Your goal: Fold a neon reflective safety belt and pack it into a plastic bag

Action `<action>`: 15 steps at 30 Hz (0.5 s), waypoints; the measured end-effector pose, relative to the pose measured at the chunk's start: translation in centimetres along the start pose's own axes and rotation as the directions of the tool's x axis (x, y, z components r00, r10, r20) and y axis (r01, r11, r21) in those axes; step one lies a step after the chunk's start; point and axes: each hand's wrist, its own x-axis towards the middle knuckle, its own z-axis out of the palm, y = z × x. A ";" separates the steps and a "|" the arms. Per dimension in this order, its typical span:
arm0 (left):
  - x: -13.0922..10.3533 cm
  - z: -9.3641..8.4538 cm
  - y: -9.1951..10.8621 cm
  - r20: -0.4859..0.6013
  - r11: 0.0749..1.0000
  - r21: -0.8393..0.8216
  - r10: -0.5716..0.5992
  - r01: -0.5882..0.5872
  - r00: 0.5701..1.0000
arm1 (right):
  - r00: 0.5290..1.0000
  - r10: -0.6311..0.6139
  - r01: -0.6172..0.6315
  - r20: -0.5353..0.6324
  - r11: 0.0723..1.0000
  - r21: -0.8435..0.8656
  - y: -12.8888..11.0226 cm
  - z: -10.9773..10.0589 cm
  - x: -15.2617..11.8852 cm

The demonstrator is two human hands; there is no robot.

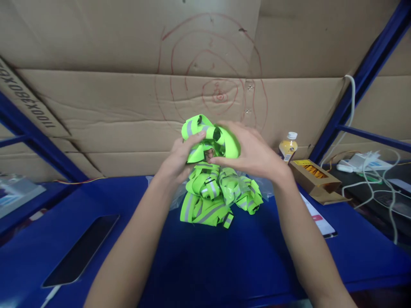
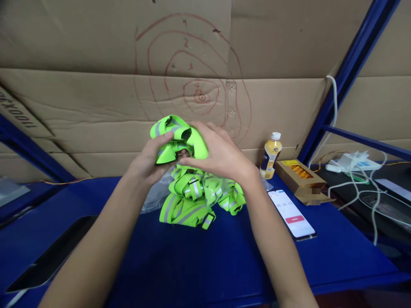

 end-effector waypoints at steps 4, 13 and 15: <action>-0.4 -1.2 0.9 0.051 0.984 0.171 0.032 -0.040 0.998 | 0.997 0.027 -0.026 0.066 1.000 -0.011 0.4 -0.6 0.0; 0.1 -4.9 2.0 0.079 0.694 0.686 0.231 -0.221 0.970 | 0.971 0.214 -0.183 -0.105 0.951 0.251 1.8 -2.1 -0.7; -0.2 -4.3 2.2 0.123 0.411 0.832 0.517 -0.372 0.847 | 0.963 0.208 -0.181 -0.174 0.971 0.159 2.0 -1.7 -0.5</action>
